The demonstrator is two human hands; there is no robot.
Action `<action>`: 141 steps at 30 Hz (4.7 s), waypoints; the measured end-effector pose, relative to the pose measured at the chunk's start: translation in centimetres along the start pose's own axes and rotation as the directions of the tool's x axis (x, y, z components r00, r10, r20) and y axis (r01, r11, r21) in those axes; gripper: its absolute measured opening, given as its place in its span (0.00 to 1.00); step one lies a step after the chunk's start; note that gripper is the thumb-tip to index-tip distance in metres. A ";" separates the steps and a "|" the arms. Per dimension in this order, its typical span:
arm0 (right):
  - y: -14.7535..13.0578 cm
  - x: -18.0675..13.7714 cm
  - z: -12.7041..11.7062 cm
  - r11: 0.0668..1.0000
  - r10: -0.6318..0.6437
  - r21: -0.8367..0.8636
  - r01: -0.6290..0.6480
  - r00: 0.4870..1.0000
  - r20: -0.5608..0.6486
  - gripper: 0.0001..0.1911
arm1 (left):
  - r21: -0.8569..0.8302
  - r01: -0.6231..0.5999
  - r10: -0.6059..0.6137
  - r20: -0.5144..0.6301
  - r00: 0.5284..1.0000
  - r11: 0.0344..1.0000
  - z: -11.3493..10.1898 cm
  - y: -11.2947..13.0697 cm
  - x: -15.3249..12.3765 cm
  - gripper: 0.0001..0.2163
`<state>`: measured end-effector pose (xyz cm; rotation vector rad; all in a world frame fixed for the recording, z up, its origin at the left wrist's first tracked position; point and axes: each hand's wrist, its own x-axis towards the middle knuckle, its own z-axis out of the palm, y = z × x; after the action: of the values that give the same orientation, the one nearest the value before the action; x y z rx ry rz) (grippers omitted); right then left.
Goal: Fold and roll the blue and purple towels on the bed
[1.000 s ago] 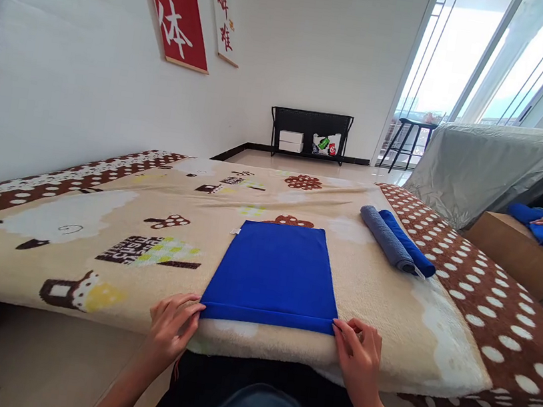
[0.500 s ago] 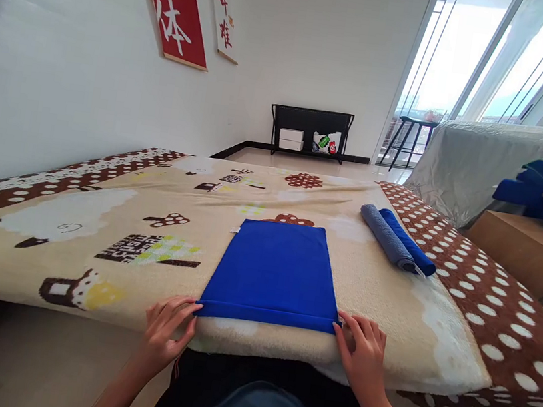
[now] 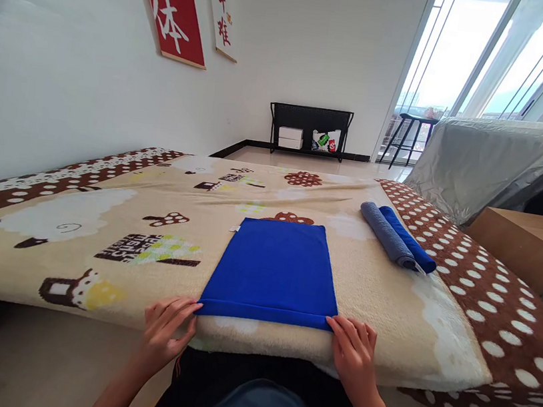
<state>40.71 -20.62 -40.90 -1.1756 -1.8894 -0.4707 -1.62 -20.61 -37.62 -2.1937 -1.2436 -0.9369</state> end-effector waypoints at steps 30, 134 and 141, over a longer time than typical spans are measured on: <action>-5.1 4.9 2.2 0.999 -0.039 -0.028 0.042 0.992 0.118 0.20 | -0.004 -0.003 0.004 0.134 0.991 1.000 2.2 7.0 6.7 0.18; -1.0 6.9 1.8 0.963 0.072 0.223 -0.152 0.942 0.329 0.14 | -0.162 0.176 -0.131 0.257 0.958 0.971 2.7 0.4 5.4 0.09; 1.8 7.2 0.9 0.913 0.185 0.263 -0.311 0.892 0.412 0.14 | -0.302 0.320 -0.194 0.381 0.904 0.898 1.5 -2.0 5.5 0.10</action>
<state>40.39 -15.17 -35.80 -1.3288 -1.9967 0.2265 -0.85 -15.56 -34.43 -2.6067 -1.6770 -0.9743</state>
